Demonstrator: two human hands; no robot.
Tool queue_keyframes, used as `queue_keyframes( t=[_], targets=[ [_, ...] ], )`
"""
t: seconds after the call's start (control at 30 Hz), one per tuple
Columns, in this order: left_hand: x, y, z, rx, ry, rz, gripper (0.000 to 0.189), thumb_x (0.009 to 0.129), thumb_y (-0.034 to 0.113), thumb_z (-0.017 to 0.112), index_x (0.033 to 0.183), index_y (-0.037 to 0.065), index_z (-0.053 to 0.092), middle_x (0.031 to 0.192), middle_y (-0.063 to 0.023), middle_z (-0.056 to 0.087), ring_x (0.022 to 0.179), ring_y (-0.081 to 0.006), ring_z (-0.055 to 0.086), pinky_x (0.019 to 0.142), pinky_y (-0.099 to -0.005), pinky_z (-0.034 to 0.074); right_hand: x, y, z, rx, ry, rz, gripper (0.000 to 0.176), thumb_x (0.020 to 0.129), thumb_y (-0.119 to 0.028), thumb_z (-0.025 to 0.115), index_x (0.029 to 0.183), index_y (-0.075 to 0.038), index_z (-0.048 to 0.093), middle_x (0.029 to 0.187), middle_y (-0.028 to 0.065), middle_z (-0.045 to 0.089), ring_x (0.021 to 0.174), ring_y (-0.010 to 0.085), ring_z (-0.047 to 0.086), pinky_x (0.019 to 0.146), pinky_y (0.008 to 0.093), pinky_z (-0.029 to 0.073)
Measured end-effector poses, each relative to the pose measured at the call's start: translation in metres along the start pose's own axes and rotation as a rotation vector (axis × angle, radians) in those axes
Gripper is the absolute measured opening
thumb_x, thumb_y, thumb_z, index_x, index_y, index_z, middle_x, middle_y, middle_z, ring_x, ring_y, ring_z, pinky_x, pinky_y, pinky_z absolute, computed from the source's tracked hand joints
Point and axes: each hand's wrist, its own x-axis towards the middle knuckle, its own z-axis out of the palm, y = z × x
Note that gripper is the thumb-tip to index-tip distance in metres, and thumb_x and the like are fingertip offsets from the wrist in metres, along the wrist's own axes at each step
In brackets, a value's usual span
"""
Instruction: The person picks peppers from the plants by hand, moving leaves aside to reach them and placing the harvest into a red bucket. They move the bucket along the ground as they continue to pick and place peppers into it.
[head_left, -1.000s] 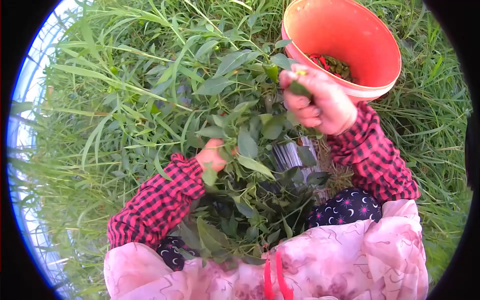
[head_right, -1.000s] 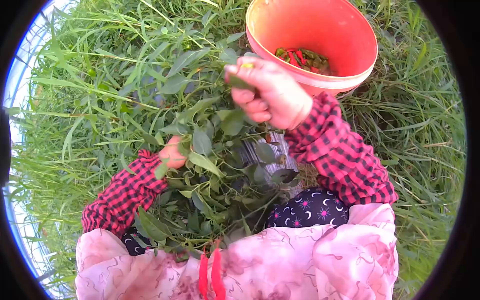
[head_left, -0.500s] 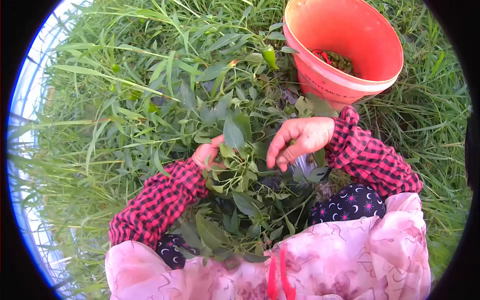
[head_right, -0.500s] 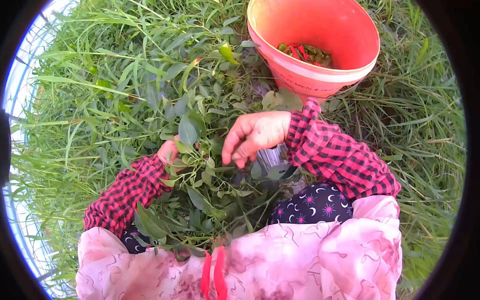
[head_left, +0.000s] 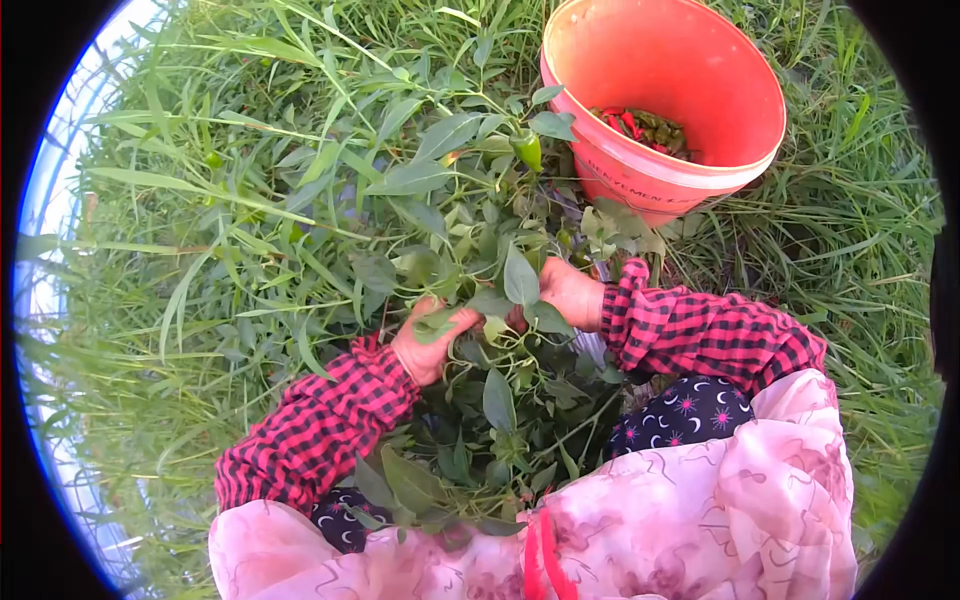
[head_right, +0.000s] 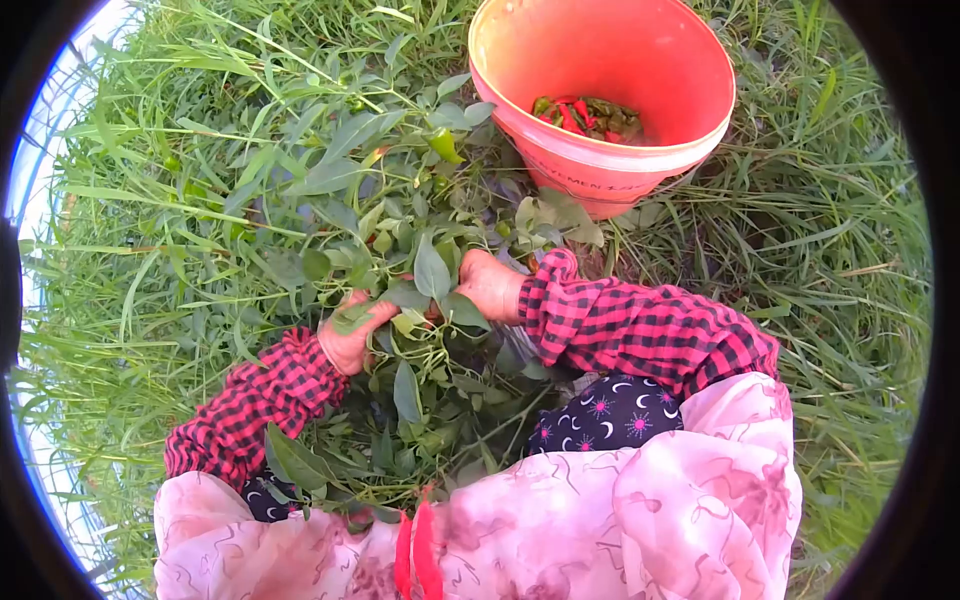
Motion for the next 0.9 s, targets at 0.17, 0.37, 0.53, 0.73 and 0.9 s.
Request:
queue_keyframes(
  t=[0.17, 0.37, 0.53, 0.73, 0.9],
  targets=[
    [0.009, -0.01, -0.012, 0.878, 0.062, 0.336, 0.022, 0.086, 0.011, 0.048, 0.106, 0.005, 0.052, 0.1, -0.0047, 0.056, 0.088, -0.0153, 0.054, 0.078, -0.0283, 0.043, -0.004, -0.019, -0.006, -0.949, -0.009, -0.175, 0.036, 0.066, -0.024, 0.065, 0.1, -0.014, 0.06, 0.077, 0.0137, 0.061, 0.072, 0.0293, 0.059, 0.065, 0.0366, 0.046],
    [0.026, -0.008, 0.003, 0.39, -0.035, 0.215, 0.022, 0.087, 0.016, 0.048, 0.106, 0.004, 0.051, 0.1, -0.0038, 0.056, 0.087, -0.0149, 0.054, 0.075, -0.0288, 0.045, -0.01, -0.019, -0.002, -1.08, -0.001, -0.172, 0.036, 0.062, -0.038, 0.06, 0.067, -0.002, 0.061, 0.067, 0.0181, 0.058, 0.071, 0.0338, 0.058, 0.064, 0.0391, 0.047],
    [0.022, -0.012, -0.001, 0.514, -0.182, -0.13, 0.034, 0.087, 0.018, 0.05, 0.119, 0.008, 0.045, 0.102, -0.0049, 0.056, 0.091, -0.0163, 0.053, 0.078, -0.0291, 0.043, -0.013, -0.003, -0.003, -0.837, -0.129, -0.31, 0.034, 0.067, -0.035, 0.06, 0.084, -0.006, 0.062, 0.072, 0.0168, 0.06, 0.071, 0.034, 0.058, 0.066, 0.0388, 0.047],
    [0.025, -0.017, 0.004, 1.309, -0.483, 0.164, 0.032, 0.089, 0.017, 0.041, 0.119, 0.006, 0.043, 0.113, -0.0102, 0.052, 0.097, -0.0221, 0.052, 0.086, -0.0332, 0.04, -0.008, 0.022, -0.008, -1.158, -0.134, -0.296, 0.035, 0.073, -0.034, 0.056, 0.096, -0.007, 0.055, 0.09, 0.0151, 0.059, 0.085, 0.0329, 0.055, 0.073, 0.0367, 0.046],
    [0.019, -0.031, -0.008, 0.957, -0.277, 0.015, 0.031, 0.089, 0.009, 0.038, 0.12, 0.004, 0.041, 0.114, -0.0102, 0.051, 0.103, -0.0194, 0.049, 0.091, -0.0307, 0.038, -0.019, -0.011, -0.021, -1.209, -0.263, -0.106, 0.038, 0.071, -0.035, 0.056, 0.102, -0.013, 0.054, 0.089, 0.0135, 0.06, 0.082, 0.0321, 0.056, 0.07, 0.0387, 0.046]
  ],
)
